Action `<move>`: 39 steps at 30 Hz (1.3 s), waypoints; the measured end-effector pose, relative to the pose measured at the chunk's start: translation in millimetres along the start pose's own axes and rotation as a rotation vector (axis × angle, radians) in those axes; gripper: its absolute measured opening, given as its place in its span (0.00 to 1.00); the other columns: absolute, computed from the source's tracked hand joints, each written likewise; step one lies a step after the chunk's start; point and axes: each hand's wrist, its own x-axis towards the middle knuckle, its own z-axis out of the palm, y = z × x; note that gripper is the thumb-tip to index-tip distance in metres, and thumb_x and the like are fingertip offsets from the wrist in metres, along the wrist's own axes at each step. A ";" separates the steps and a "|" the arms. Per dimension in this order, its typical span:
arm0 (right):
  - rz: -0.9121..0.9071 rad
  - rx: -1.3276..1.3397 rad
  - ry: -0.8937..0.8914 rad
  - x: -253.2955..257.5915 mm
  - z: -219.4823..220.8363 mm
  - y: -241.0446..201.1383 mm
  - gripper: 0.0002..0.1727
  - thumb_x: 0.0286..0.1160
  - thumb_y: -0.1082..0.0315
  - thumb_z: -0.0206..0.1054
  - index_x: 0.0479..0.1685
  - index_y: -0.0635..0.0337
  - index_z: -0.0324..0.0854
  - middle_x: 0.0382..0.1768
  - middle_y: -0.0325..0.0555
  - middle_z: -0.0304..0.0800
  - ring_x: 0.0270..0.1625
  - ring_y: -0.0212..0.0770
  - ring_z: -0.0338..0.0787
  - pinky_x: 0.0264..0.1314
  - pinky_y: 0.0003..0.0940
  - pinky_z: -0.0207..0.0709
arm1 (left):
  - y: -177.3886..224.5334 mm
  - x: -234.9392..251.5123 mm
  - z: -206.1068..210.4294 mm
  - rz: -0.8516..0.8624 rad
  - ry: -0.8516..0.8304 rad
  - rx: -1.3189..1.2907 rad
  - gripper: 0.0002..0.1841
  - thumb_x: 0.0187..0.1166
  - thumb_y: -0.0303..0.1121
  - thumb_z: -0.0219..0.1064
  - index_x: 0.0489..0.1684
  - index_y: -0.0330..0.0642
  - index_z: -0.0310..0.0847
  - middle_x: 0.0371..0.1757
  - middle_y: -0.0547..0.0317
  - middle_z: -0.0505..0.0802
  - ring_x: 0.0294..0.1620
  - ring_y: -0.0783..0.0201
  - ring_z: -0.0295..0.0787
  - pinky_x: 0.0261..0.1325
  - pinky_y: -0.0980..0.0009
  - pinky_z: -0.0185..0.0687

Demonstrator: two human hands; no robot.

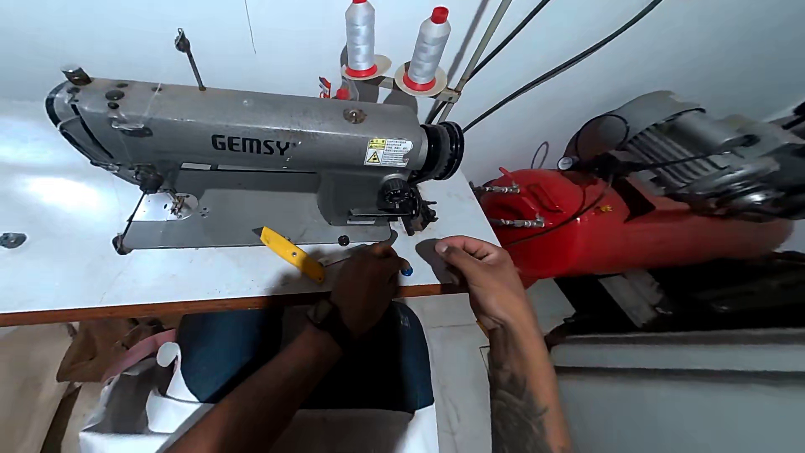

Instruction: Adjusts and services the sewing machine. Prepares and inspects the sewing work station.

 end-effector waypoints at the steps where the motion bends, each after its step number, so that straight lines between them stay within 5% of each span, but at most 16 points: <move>1: -0.009 0.011 0.026 0.4 4.8 2.8 0.07 0.77 0.62 0.74 0.39 0.54 0.94 0.24 0.45 0.84 0.20 0.35 0.73 0.21 0.28 0.68 | -0.1 -0.6 -1.3 -0.006 -0.004 -0.013 0.10 0.80 0.35 0.68 0.51 0.60 0.93 0.54 0.70 0.90 0.53 0.71 0.87 0.57 0.65 0.88; 6: -0.100 0.052 0.133 3.4 22.0 7.9 0.06 0.77 0.63 0.74 0.42 0.54 0.94 0.26 0.43 0.86 0.20 0.33 0.74 0.21 0.27 0.69 | -1.5 -2.7 -11.4 -0.073 -0.043 -0.109 0.15 0.78 0.37 0.70 0.62 0.58 0.89 0.59 0.67 0.89 0.54 0.69 0.87 0.59 0.64 0.89; 14: -0.155 -0.009 0.190 7.2 28.1 9.1 0.06 0.76 0.62 0.75 0.42 0.52 0.94 0.26 0.41 0.86 0.19 0.34 0.73 0.20 0.26 0.68 | 4.4 6.8 -2.7 -0.088 -0.026 -0.009 0.20 0.71 0.48 0.77 0.60 0.55 0.90 0.54 0.62 0.88 0.51 0.65 0.88 0.54 0.62 0.90; 39: -0.225 -0.059 0.106 5.5 26.4 27.7 0.07 0.77 0.61 0.74 0.44 0.53 0.93 0.28 0.45 0.88 0.22 0.39 0.79 0.21 0.31 0.75 | 7.6 12.0 -1.2 -0.111 -0.037 -0.037 0.11 0.84 0.46 0.67 0.56 0.58 0.90 0.53 0.64 0.88 0.50 0.64 0.87 0.54 0.59 0.89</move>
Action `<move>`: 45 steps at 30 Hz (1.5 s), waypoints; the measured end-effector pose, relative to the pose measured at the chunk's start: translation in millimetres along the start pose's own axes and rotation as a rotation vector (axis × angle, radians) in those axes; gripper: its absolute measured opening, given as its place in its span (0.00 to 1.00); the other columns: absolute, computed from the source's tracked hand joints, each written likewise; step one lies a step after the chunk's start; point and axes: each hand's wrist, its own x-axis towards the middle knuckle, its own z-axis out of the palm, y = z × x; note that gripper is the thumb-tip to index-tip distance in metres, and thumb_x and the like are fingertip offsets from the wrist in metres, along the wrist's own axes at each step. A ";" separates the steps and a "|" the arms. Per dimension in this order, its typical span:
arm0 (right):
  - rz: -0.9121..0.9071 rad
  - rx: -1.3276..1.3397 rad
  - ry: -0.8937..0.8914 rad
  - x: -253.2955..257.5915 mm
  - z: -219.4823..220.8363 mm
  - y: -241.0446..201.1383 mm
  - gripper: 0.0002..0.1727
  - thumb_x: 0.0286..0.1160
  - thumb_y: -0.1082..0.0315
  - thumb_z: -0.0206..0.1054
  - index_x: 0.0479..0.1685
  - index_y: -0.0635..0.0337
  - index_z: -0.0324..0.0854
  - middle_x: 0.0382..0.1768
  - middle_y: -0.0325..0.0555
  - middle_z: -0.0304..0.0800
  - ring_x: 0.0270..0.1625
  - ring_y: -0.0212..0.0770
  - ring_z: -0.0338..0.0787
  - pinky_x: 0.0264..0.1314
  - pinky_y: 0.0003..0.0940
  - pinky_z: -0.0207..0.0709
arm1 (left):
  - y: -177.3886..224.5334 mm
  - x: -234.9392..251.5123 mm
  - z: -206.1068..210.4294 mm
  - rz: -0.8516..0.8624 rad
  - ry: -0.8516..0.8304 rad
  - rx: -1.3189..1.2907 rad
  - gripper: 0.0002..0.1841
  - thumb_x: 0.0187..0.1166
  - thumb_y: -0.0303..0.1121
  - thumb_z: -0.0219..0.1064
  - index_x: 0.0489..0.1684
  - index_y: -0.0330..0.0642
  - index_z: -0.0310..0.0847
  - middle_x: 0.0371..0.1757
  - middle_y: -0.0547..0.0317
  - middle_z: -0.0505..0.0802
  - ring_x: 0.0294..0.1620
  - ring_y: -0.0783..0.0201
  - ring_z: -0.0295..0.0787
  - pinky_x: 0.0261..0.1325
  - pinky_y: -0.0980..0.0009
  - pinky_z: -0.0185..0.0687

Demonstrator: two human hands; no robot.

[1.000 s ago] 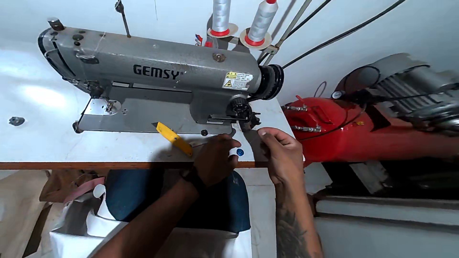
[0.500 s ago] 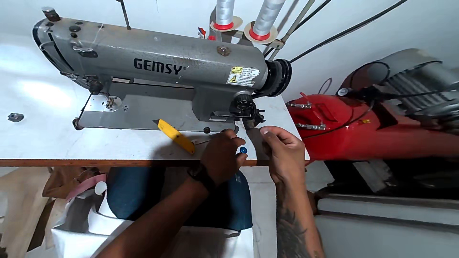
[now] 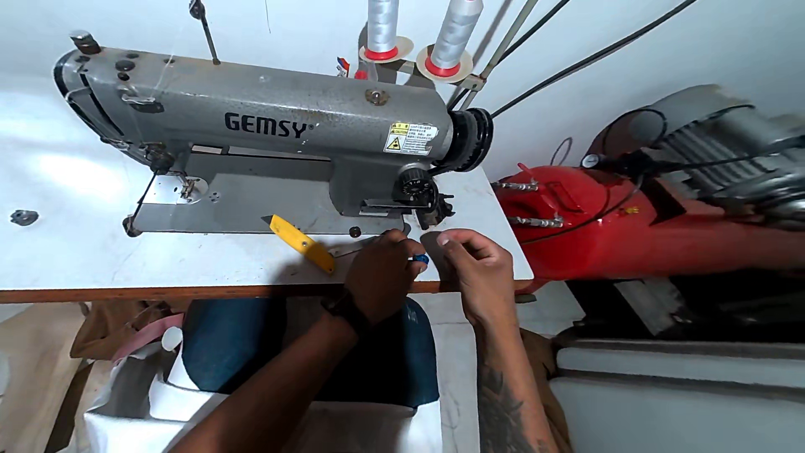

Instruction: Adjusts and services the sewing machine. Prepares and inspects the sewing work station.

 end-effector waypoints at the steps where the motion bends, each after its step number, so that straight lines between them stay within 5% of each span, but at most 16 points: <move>1: 0.010 -0.001 -0.041 0.0 -1.6 0.5 0.07 0.78 0.61 0.73 0.45 0.53 0.92 0.27 0.45 0.87 0.21 0.39 0.79 0.21 0.31 0.75 | 1.0 1.2 -1.2 -0.006 -0.005 -0.023 0.12 0.85 0.47 0.65 0.57 0.58 0.89 0.52 0.65 0.89 0.49 0.65 0.88 0.54 0.58 0.89; 7: -0.034 -0.009 -0.192 6.0 -14.3 6.2 0.06 0.78 0.62 0.73 0.47 0.51 0.92 0.48 0.42 0.90 0.35 0.42 0.86 0.31 0.35 0.84 | 8.8 15.5 -13.8 -0.048 -0.034 -0.271 0.11 0.87 0.43 0.65 0.56 0.52 0.89 0.41 0.65 0.94 0.38 0.68 0.90 0.45 0.59 0.91; 10: -0.056 0.004 -0.239 8.8 -23.1 11.3 0.07 0.78 0.64 0.72 0.48 0.51 0.92 0.51 0.43 0.90 0.36 0.43 0.88 0.32 0.36 0.86 | 8.5 19.0 -19.0 -0.084 -0.123 -0.387 0.13 0.89 0.43 0.61 0.59 0.51 0.88 0.43 0.65 0.95 0.41 0.68 0.92 0.48 0.59 0.91; 14: -0.127 -0.039 -0.225 8.0 -24.9 19.1 0.11 0.71 0.63 0.78 0.50 0.48 0.90 0.49 0.40 0.90 0.37 0.41 0.88 0.33 0.36 0.86 | 9.7 16.3 -22.0 -0.074 -0.132 -0.430 0.17 0.91 0.50 0.56 0.53 0.53 0.89 0.35 0.62 0.92 0.31 0.64 0.87 0.35 0.58 0.85; 19: -0.145 0.005 -0.030 4.8 -17.8 24.7 0.11 0.73 0.63 0.78 0.51 0.52 0.91 0.37 0.44 0.90 0.27 0.41 0.85 0.25 0.35 0.83 | 21.0 36.2 -10.9 -0.190 -0.173 -0.535 0.13 0.88 0.44 0.63 0.58 0.52 0.91 0.37 0.67 0.97 0.37 0.69 0.93 0.45 0.62 0.91; 24: -0.064 0.066 0.106 12.5 -23.1 24.0 0.10 0.75 0.63 0.77 0.52 0.52 0.90 0.25 0.48 0.88 0.17 0.42 0.79 0.16 0.35 0.75 | 27.2 27.8 -2.6 -0.156 -0.081 -0.474 0.07 0.84 0.39 0.69 0.44 0.54 0.94 0.34 0.69 0.95 0.32 0.71 0.91 0.39 0.66 0.91; 32: -0.007 0.032 0.119 26.8 -30.1 13.4 0.11 0.76 0.59 0.76 0.53 0.48 0.90 0.27 0.47 0.90 0.18 0.42 0.81 0.18 0.34 0.77 | 28.5 27.5 17.1 -0.168 0.192 -0.649 0.11 0.88 0.43 0.64 0.52 0.52 0.91 0.31 0.64 0.92 0.25 0.65 0.84 0.29 0.66 0.83; 37: -0.087 0.051 0.099 20.3 -29.1 19.8 0.11 0.74 0.60 0.77 0.51 0.50 0.91 0.25 0.45 0.88 0.20 0.42 0.82 0.20 0.36 0.79 | 37.2 37.1 27.0 -0.249 0.192 -0.651 0.22 0.83 0.54 0.67 0.70 0.58 0.83 0.31 0.64 0.93 0.23 0.65 0.86 0.27 0.65 0.86; 40: -0.090 0.048 0.100 16.3 -29.3 20.3 0.10 0.72 0.63 0.78 0.49 0.51 0.91 0.27 0.45 0.91 0.22 0.42 0.85 0.22 0.36 0.81 | 42.0 39.8 33.9 -0.188 0.296 -0.650 0.13 0.88 0.46 0.63 0.51 0.52 0.90 0.28 0.63 0.91 0.20 0.64 0.82 0.23 0.67 0.81; 45: -0.043 0.122 0.082 22.5 -32.8 21.1 0.12 0.74 0.62 0.76 0.54 0.50 0.90 0.28 0.46 0.91 0.23 0.41 0.85 0.24 0.35 0.81 | 36.1 37.1 40.4 -0.069 0.388 -0.864 0.13 0.89 0.42 0.60 0.49 0.47 0.89 0.28 0.59 0.86 0.23 0.64 0.79 0.26 0.69 0.78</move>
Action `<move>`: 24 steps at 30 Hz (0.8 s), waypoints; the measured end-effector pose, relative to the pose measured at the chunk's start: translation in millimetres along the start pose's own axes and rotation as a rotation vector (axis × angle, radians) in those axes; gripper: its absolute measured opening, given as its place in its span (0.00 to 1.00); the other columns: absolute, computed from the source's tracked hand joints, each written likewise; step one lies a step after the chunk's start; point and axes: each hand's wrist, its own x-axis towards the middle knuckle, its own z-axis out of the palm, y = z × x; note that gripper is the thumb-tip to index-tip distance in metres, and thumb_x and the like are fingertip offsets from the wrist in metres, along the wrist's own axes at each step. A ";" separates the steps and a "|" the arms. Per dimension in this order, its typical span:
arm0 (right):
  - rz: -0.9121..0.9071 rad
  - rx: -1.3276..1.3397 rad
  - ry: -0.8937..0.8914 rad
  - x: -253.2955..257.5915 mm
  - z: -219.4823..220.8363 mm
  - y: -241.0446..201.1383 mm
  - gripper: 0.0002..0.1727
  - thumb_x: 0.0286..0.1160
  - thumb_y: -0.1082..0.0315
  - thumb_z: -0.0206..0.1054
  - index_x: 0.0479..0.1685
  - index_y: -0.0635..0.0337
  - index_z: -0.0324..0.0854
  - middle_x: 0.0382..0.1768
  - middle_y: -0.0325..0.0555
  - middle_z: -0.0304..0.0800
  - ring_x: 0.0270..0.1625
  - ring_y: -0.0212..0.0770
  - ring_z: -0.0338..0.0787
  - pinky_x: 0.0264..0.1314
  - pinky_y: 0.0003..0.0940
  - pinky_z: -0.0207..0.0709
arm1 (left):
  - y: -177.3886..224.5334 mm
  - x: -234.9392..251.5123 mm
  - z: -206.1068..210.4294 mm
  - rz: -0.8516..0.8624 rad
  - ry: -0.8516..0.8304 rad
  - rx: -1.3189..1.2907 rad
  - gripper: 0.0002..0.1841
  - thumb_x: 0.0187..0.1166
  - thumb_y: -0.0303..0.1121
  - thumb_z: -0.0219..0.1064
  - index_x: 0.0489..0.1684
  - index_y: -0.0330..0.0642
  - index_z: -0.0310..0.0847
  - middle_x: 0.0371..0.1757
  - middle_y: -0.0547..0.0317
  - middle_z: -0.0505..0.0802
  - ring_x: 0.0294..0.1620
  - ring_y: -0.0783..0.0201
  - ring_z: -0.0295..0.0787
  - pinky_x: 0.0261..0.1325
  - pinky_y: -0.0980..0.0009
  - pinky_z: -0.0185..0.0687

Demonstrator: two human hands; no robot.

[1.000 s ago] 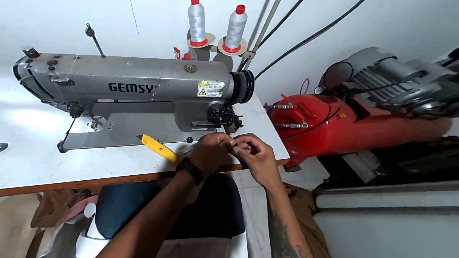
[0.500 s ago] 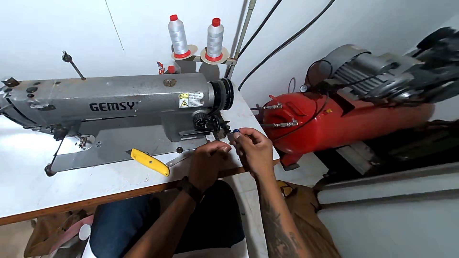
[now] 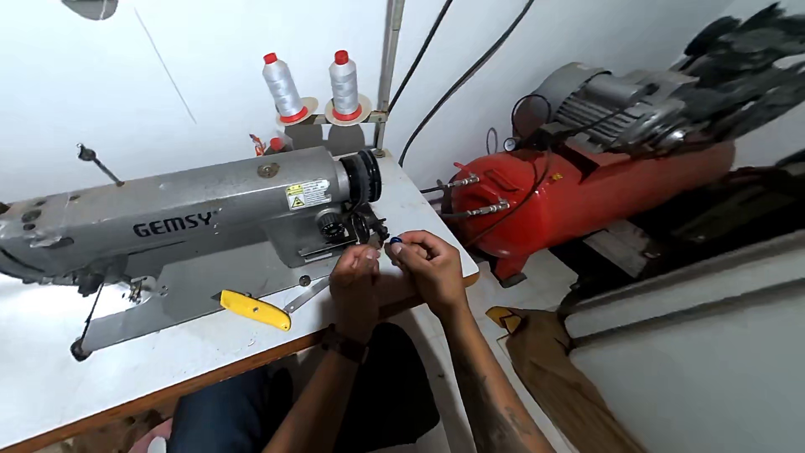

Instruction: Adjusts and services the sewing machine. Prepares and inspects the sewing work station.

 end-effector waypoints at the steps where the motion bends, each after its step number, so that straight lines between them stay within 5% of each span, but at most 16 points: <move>1: 0.004 0.000 -0.005 1.0 -0.8 2.4 0.13 0.74 0.61 0.76 0.56 0.48 0.89 0.27 0.45 0.90 0.21 0.40 0.83 0.22 0.34 0.80 | -2.5 -0.7 -1.6 0.029 0.013 -0.049 0.12 0.89 0.41 0.60 0.50 0.46 0.88 0.28 0.58 0.85 0.24 0.65 0.78 0.27 0.69 0.78; 4: 0.052 -0.112 0.067 9.1 -1.8 5.7 0.11 0.74 0.55 0.77 0.53 0.41 0.89 0.23 0.40 0.86 0.17 0.40 0.79 0.18 0.36 0.76 | -3.2 -3.1 -5.6 0.116 0.013 -0.100 0.11 0.91 0.38 0.57 0.50 0.46 0.85 0.33 0.59 0.85 0.30 0.65 0.80 0.34 0.69 0.80; 7: 0.041 -0.210 0.129 30.3 4.1 14.3 0.11 0.75 0.52 0.76 0.48 0.45 0.89 0.27 0.40 0.88 0.22 0.40 0.83 0.22 0.40 0.78 | -4.0 -5.4 -13.4 0.177 -0.029 -0.081 0.13 0.90 0.40 0.57 0.44 0.47 0.87 0.60 0.54 0.87 0.50 0.56 0.87 0.47 0.63 0.89; 9: 0.017 -0.219 0.134 39.5 8.8 17.5 0.11 0.75 0.53 0.75 0.45 0.47 0.88 0.27 0.40 0.88 0.22 0.40 0.83 0.22 0.40 0.79 | -5.0 -4.2 -16.9 0.171 -0.087 -0.108 0.14 0.92 0.40 0.55 0.45 0.44 0.87 0.71 0.47 0.85 0.50 0.52 0.90 0.45 0.60 0.92; 12: 0.055 -0.274 0.143 35.0 10.5 11.0 0.10 0.73 0.53 0.74 0.40 0.47 0.86 0.23 0.39 0.83 0.19 0.39 0.79 0.19 0.39 0.73 | -4.8 -1.4 -15.4 0.098 -0.166 -0.183 0.14 0.93 0.39 0.53 0.52 0.41 0.84 0.58 0.41 0.92 0.38 0.50 0.92 0.40 0.58 0.91; 20: 0.020 -0.270 0.060 50.3 8.0 16.8 0.06 0.76 0.58 0.75 0.45 0.45 0.89 0.25 0.37 0.87 0.20 0.37 0.81 0.21 0.36 0.77 | -2.4 -3.2 -19.0 0.008 -0.117 -0.196 0.15 0.93 0.37 0.53 0.51 0.38 0.84 0.46 0.41 0.93 0.39 0.48 0.93 0.46 0.53 0.93; 24: 0.014 -0.319 0.054 55.9 9.4 20.1 0.07 0.81 0.55 0.71 0.46 0.45 0.90 0.35 0.36 0.90 0.26 0.36 0.85 0.28 0.37 0.82 | -3.2 -3.5 -21.5 -0.011 -0.136 -0.195 0.15 0.94 0.39 0.53 0.51 0.40 0.83 0.47 0.44 0.93 0.39 0.49 0.93 0.47 0.54 0.93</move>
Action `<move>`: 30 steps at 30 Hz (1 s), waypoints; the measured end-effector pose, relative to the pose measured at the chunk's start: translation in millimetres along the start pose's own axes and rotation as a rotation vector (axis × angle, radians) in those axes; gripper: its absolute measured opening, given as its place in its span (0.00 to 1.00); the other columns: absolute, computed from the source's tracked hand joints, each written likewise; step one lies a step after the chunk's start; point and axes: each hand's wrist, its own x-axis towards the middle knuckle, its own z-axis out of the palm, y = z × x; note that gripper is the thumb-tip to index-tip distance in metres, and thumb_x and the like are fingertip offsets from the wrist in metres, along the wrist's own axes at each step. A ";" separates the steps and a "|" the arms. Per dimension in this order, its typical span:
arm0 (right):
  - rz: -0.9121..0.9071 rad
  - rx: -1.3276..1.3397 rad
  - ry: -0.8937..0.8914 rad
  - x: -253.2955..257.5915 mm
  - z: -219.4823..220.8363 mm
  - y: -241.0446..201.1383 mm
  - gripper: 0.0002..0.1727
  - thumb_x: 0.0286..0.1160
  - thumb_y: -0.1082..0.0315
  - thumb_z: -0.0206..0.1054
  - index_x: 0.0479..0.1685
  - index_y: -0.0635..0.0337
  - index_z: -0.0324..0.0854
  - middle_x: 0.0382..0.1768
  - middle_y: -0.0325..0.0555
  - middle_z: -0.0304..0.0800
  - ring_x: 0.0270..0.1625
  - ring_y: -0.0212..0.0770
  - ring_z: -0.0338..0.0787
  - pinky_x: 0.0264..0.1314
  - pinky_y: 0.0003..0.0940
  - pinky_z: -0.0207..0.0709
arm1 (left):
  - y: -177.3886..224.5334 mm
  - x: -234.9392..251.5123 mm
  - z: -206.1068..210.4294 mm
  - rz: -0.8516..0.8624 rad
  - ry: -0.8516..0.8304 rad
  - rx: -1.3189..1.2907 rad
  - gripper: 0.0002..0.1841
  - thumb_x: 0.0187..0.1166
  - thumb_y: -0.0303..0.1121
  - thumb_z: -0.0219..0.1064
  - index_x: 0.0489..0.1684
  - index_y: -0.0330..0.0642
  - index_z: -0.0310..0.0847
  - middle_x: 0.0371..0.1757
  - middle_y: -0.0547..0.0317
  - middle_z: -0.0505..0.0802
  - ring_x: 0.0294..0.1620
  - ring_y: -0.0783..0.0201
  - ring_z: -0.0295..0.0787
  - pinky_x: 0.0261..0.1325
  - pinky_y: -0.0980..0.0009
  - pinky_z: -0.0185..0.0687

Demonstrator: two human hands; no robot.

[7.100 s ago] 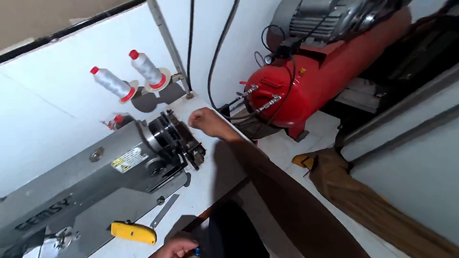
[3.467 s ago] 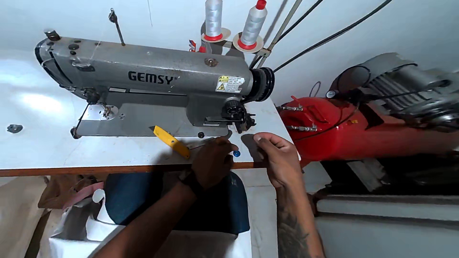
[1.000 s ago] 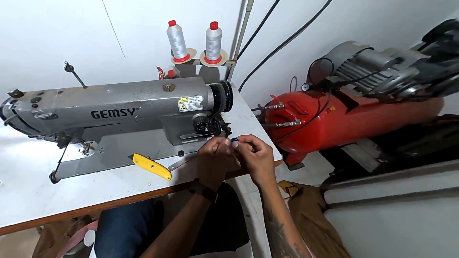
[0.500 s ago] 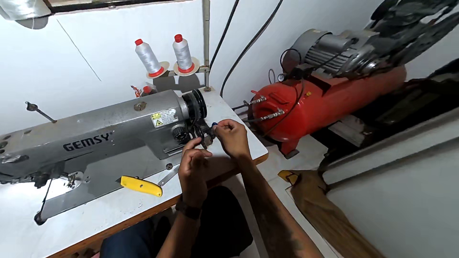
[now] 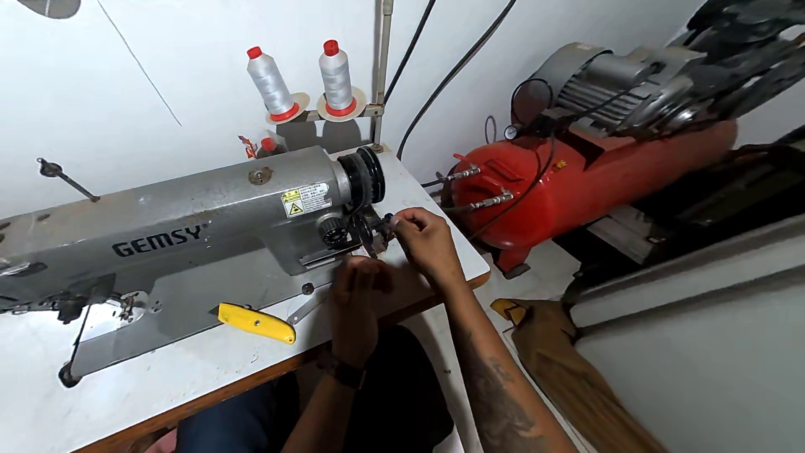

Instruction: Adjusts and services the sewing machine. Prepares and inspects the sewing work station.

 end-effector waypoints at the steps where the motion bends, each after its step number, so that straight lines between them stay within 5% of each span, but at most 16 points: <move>1: 0.002 0.021 0.012 6.2 2.4 4.3 0.09 0.82 0.55 0.70 0.46 0.46 0.91 0.37 0.36 0.92 0.28 0.36 0.87 0.30 0.38 0.85 | 0.3 0.8 0.3 0.001 -0.008 0.001 0.15 0.94 0.39 0.53 0.51 0.40 0.83 0.46 0.44 0.93 0.39 0.49 0.93 0.47 0.54 0.93; 5: 0.021 0.071 0.007 4.4 2.8 0.1 0.08 0.82 0.57 0.70 0.49 0.47 0.91 0.34 0.40 0.93 0.22 0.40 0.85 0.22 0.37 0.82 | 0.3 -1.2 -0.4 0.005 -0.005 -0.003 0.15 0.93 0.38 0.53 0.52 0.40 0.84 0.46 0.45 0.93 0.39 0.49 0.93 0.47 0.53 0.93; 13: -0.026 0.148 -0.001 7.9 5.4 -1.0 0.06 0.76 0.64 0.75 0.42 0.56 0.93 0.29 0.45 0.93 0.26 0.40 0.89 0.29 0.36 0.86 | 1.8 -1.3 -0.3 -0.008 -0.012 -0.044 0.14 0.93 0.37 0.54 0.51 0.39 0.84 0.45 0.44 0.93 0.39 0.48 0.92 0.48 0.53 0.93; 16: -0.044 0.106 -0.024 -1.0 6.3 -6.8 0.06 0.79 0.62 0.73 0.43 0.53 0.91 0.27 0.44 0.90 0.23 0.39 0.84 0.25 0.34 0.81 | 0.6 -2.3 -1.0 -0.008 -0.002 -0.083 0.14 0.93 0.39 0.54 0.51 0.40 0.83 0.45 0.44 0.92 0.39 0.49 0.92 0.48 0.54 0.93; 20: -0.031 0.177 -0.029 7.8 10.6 -9.6 0.10 0.82 0.70 0.69 0.57 0.58 0.89 0.40 0.48 0.95 0.33 0.43 0.93 0.37 0.38 0.92 | 2.1 -1.4 -3.8 -0.029 -0.011 -0.068 0.15 0.94 0.39 0.53 0.50 0.40 0.84 0.42 0.45 0.93 0.37 0.50 0.92 0.48 0.54 0.93; 30: -0.164 0.013 0.069 1.6 14.3 -2.8 0.08 0.78 0.70 0.73 0.51 0.52 0.94 0.39 0.40 0.97 0.35 0.37 0.94 0.39 0.36 0.92 | -1.7 -4.9 -8.3 0.031 -0.036 -0.150 0.18 0.94 0.41 0.51 0.47 0.38 0.82 0.39 0.44 0.92 0.37 0.48 0.92 0.48 0.53 0.93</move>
